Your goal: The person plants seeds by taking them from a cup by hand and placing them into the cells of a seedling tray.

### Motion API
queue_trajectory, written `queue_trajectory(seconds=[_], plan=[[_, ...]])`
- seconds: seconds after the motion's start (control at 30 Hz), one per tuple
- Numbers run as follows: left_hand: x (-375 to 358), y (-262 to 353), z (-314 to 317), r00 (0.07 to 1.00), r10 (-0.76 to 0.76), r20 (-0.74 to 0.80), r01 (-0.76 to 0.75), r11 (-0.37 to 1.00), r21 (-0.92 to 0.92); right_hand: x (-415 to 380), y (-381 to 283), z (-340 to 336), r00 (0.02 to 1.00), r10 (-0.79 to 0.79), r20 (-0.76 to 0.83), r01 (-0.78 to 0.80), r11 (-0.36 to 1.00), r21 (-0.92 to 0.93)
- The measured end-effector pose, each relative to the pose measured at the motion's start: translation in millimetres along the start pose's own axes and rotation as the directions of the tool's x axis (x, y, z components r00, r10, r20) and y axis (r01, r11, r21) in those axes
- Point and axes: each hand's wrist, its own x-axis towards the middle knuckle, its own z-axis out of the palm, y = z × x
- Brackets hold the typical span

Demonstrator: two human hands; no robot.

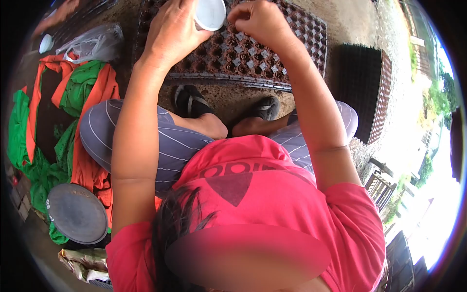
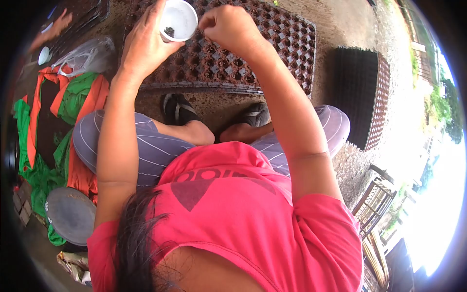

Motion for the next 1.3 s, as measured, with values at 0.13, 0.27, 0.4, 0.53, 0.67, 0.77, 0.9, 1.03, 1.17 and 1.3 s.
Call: queue_trajectory(seconds=[0.13,0.27,0.4,0.53,0.67,0.77,0.9,1.03,1.17,1.3], plan=[[1.0,16.5,3.4,0.998,0.034,0.056,-0.028,0.994,-0.103,29.9,-22.7,5.7,0.97,-0.188,0.156,0.228,0.926,-0.302],[0.8,24.5,3.6,0.997,0.064,0.048,-0.058,0.991,-0.121,43.6,-32.3,19.0,0.937,-0.191,0.293,0.276,0.917,-0.287],[1.2,22.0,1.3,0.999,0.005,0.05,0.002,0.992,-0.13,47.9,-24.2,28.9,0.959,-0.239,0.154,0.268,0.939,-0.215],[0.7,13.2,-0.6,0.995,-0.043,0.089,0.053,0.992,-0.112,36.3,-27.8,-7.5,0.99,-0.088,0.107,0.077,0.991,0.108],[3.5,0.5,-8.9,0.997,-0.078,-0.019,0.078,0.997,0.002,12.5,10.6,-9.6,0.974,0.105,0.203,-0.123,0.989,0.08],[5.4,-3.9,-12.5,0.995,-0.1,-0.02,0.1,0.995,0.002,-5.9,29.0,4.9,0.966,0.112,0.233,-0.094,0.992,-0.087],[5.8,-6.3,-10.5,0.997,-0.072,-0.022,0.072,0.997,0.008,-5.7,38.3,14.9,0.937,0.167,0.306,-0.147,0.985,-0.085],[5.5,-6.4,-10.5,0.996,-0.091,-0.026,0.091,0.996,0.008,0.7,36.3,13.1,0.925,0.189,0.331,-0.157,0.98,-0.122],[8.4,-3.7,-13.6,0.988,-0.15,-0.027,0.15,0.989,-0.007,14.1,58.2,21.1,0.974,0.118,0.195,-0.084,0.981,-0.176],[11.3,-3.3,-14.2,0.983,-0.179,-0.036,0.178,0.984,-0.015,20.8,54.2,21.0,0.976,0.132,0.174,-0.102,0.98,-0.173]])
